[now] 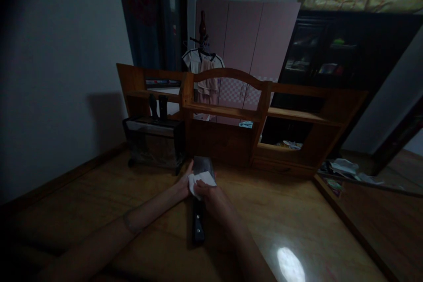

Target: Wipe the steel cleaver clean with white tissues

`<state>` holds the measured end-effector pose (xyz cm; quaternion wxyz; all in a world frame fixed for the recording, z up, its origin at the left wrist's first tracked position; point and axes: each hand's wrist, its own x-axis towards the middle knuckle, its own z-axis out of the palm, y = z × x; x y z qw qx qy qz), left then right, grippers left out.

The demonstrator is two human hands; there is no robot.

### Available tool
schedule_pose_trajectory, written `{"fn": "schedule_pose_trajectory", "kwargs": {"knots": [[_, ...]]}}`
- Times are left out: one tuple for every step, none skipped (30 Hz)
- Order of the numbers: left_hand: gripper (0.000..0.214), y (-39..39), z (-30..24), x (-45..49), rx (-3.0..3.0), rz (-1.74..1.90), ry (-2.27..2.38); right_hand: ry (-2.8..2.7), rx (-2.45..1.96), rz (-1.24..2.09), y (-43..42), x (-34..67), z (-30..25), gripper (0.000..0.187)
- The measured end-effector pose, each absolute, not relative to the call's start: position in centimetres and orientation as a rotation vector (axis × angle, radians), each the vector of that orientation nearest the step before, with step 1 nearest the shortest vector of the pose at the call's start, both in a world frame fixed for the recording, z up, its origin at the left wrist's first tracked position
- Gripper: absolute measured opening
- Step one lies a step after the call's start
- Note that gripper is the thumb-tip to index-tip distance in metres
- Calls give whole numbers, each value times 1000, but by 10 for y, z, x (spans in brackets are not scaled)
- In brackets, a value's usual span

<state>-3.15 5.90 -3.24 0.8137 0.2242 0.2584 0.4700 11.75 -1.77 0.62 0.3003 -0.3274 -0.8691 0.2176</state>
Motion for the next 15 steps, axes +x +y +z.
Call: {"fn": "schedule_pose_trajectory", "kwargs": {"knots": [[71, 59, -33, -31, 471, 1018, 560, -2300, -914, 557, -15, 121, 4, 40], [70, 60, -33, -31, 460, 1032, 565, -2290, -968, 534, -12, 126, 1, 37], [68, 60, -33, -31, 450, 1044, 571, -2274, -1020, 506, -9, 131, -1, 35], [67, 60, -32, -31, 443, 1051, 573, -2256, -1067, 477, -5, 136, -4, 33], [66, 59, -31, -30, 437, 1055, 573, -2237, -1119, 451, -3, 141, -5, 31], [64, 59, -31, -30, 432, 1058, 572, -2220, -1174, 424, -1, 145, -6, 30], [63, 59, -30, -30, 427, 1064, 570, -2206, -1231, 401, 0, 148, -7, 30], [62, 58, -29, -30, 424, 1070, 568, -2194, -1284, 383, 1, 150, -6, 31], [60, 57, -29, -30, 421, 1075, 564, -2184, -1324, 363, 1, 151, -4, 32], [60, 57, -29, -30, 419, 1079, 559, -2178, -1340, 346, 1, 151, -2, 32], [59, 56, -29, -30, 418, 1082, 552, -2171, -1326, 331, -1, 150, 1, 34], [59, 56, -29, -30, 417, 1080, 542, -2167, -1286, 326, -3, 148, 4, 38], [60, 56, -30, -31, 416, 1072, 532, -2172, -1230, 336, -5, 145, 8, 43], [61, 56, -31, -31, 415, 1059, 521, -2188, -1169, 359, -9, 141, 10, 46], [63, 57, -32, -32, 415, 1041, 508, -2220, -1103, 396, -13, 136, 13, 48]]}}
